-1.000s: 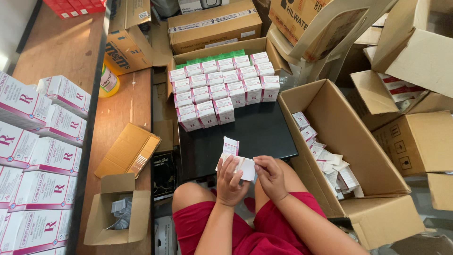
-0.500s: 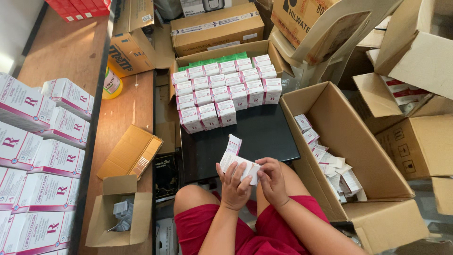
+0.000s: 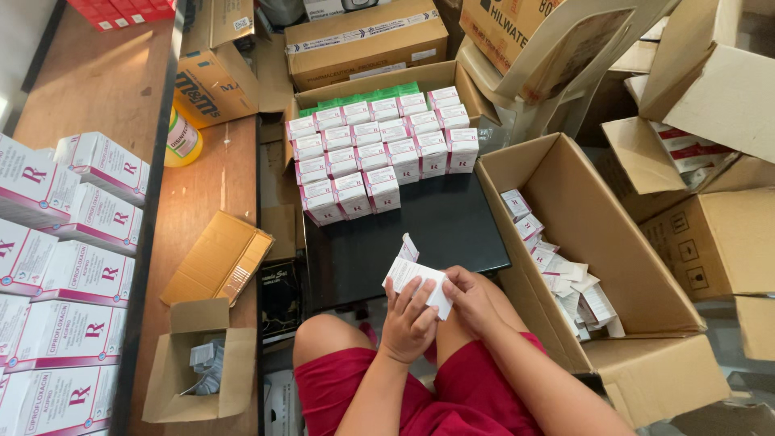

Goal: The person sits on the floor and repeatedly picks up small white boxes and clear plastic bottles. They place each bottle into a box, fold the flaps to close it, and set the completed package aside. The person continues this process with multiple units throughout the clip.

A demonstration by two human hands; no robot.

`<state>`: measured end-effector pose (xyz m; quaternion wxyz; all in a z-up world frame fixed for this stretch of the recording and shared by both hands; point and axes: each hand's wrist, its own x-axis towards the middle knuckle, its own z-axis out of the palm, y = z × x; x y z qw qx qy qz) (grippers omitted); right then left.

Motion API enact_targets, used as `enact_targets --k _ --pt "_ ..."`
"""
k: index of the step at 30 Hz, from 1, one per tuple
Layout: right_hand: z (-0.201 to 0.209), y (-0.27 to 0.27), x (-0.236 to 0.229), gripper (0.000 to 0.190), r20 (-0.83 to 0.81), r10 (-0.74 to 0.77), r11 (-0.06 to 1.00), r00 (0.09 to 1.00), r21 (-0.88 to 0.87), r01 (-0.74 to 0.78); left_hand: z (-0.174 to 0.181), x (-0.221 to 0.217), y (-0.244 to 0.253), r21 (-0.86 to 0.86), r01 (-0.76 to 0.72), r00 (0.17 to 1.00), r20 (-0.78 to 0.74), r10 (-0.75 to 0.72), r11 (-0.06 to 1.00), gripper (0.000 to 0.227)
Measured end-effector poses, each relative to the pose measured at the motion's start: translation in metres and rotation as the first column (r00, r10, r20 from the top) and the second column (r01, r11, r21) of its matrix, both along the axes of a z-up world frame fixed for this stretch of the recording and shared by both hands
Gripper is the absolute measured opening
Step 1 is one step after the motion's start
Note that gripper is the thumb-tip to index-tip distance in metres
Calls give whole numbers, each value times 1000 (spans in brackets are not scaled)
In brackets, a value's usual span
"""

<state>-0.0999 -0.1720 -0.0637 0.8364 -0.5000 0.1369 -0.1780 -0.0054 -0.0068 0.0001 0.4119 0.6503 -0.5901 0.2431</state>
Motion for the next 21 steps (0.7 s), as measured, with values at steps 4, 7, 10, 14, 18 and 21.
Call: enact_targets --k 4,7,10,14,18,21 --pt "-34 -5 9 26 88 -23 999 996 35 20 3 0 1 44 -31 998 -50 34 999 59" --pt "-26 3 12 37 49 -19 1000 999 7 19 0 11 -2 -88 -162 961 -240 136 983 68" --pt "4 16 12 52 0 -69 983 998 -170 68 -9 31 -2 -231 -408 645 -758 100 883 69" --pt "45 33 11 82 -61 -166 698 984 -712 74 -30 69 7 -373 -605 -231 -763 -603 704 56" --pt "66 47 19 97 29 -116 591 993 -801 92 -54 68 12 -380 -408 -563 -611 -557 830 59" --pt "66 49 31 91 59 -133 591 989 -796 127 -68 61 6 -330 -162 -601 -714 -359 930 62"
